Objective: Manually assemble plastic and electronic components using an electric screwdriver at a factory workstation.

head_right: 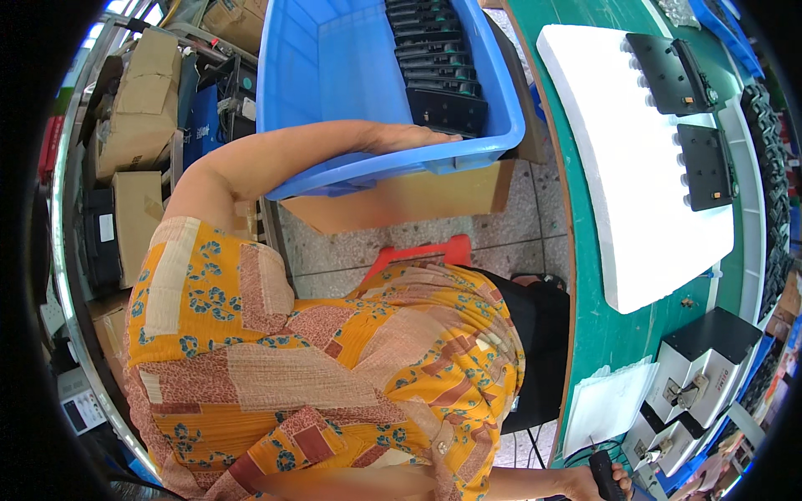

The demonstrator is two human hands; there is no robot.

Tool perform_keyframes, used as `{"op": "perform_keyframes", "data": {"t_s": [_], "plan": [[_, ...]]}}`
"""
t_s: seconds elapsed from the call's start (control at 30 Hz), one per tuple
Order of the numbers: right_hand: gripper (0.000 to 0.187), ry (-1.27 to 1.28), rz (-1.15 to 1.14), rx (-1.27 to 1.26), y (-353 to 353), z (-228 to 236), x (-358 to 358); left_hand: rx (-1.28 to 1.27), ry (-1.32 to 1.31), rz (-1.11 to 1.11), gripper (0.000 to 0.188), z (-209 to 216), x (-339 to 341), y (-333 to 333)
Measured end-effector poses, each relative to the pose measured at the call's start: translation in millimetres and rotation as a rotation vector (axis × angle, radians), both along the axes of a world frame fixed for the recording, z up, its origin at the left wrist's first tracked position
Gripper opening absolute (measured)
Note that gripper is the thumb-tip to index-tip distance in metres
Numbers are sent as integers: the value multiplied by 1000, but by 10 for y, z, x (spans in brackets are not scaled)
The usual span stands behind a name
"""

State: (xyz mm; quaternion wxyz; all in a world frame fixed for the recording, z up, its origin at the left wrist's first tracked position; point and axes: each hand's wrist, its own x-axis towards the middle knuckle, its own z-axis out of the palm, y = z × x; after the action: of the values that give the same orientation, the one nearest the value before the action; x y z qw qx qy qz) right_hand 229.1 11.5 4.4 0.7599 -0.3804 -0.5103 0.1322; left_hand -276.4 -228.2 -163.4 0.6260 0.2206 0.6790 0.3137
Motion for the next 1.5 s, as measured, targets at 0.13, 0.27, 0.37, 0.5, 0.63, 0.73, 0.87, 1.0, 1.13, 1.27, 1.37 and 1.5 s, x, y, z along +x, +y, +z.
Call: {"op": "perform_keyframes", "data": {"t_s": [0.13, 0.27, 0.37, 0.5, 0.63, 0.73, 0.87, 1.0, 1.13, 1.27, 1.37, 1.5], "plan": [[39, 29, 7, -6, -2, 4, 14, 40, -60, -36, 73, -188, -53, 98], [38, -28, 36, -22, -24, 0, 66, 194, 23, -43, 78, -363, -73, 155], [40, -1, 47, -11, -30, 13, -7, 395, 138, 62, 76, -780, -31, 138], [42, -45, -4, 19, -13, -8, 48, 318, 75, 34, 75, -677, -50, 161], [41, -57, -24, 13, -44, -11, 56, 237, 87, 0, 73, -497, -93, 148], [55, -52, 143, -64, 67, -45, 366, 215, 144, -28, 70, -451, -122, 104], [57, -24, 180, -75, 130, -98, 472, 232, 176, -73, 62, -408, -125, 37], [57, -39, 188, -70, 131, -104, 447, 269, 201, -130, 60, -138, -87, 6], [57, 3, 163, -59, 95, -85, 424, 154, 142, -170, 54, 197, -196, 63], [64, 27, 249, -107, 67, -115, 473, 165, 208, -380, 41, 363, -464, 13], [61, 46, 233, -135, 53, -135, 401, 269, 267, -319, 35, 933, -359, 74], [60, 67, 240, -120, 8, -145, 408, 311, 341, -137, 27, 1445, -182, 336]]}}
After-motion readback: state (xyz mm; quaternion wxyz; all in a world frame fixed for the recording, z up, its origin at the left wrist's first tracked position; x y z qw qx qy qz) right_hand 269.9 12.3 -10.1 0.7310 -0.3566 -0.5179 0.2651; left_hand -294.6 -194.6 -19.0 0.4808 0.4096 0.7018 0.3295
